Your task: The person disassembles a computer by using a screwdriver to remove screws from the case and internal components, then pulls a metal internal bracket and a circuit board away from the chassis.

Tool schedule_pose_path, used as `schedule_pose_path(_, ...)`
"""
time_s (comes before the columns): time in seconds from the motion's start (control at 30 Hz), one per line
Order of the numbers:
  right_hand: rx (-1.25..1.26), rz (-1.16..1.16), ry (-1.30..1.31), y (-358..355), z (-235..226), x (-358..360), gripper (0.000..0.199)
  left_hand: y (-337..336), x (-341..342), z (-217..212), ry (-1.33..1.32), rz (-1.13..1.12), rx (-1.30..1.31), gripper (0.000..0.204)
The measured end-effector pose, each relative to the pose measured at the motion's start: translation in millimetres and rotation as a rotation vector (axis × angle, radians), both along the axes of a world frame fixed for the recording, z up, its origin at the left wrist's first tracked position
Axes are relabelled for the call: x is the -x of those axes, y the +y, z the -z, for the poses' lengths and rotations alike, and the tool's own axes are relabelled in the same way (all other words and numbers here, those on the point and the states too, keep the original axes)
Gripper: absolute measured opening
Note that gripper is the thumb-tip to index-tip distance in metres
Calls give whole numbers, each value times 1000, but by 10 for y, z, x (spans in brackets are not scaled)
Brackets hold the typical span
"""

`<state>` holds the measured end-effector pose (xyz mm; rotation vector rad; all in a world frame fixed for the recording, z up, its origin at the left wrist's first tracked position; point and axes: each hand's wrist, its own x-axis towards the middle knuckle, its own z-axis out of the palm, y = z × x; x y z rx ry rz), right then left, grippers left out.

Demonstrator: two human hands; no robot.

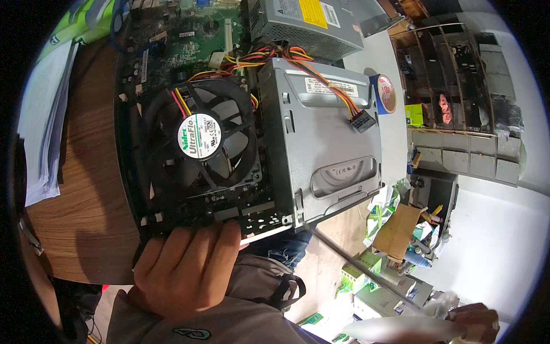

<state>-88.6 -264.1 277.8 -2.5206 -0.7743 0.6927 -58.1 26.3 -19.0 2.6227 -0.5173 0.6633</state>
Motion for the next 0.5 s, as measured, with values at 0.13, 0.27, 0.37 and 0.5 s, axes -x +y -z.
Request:
schedule_pose_path(0.13,96,307,-317,326,176,12,41,-22,14,-62,31,-6,-55,12)
schedule_pose_path(0.27,-14,285,-309,285,300,79,45,37,25,-23,43,16,-53,11)
schedule_pose_path(0.37,-87,297,-305,185,302,25,47,-32,6,80,-71,-52,-64,3)
schedule_pose_path(0.5,131,208,-185,588,127,-197,49,-29,5,100,-83,-49,-56,3)
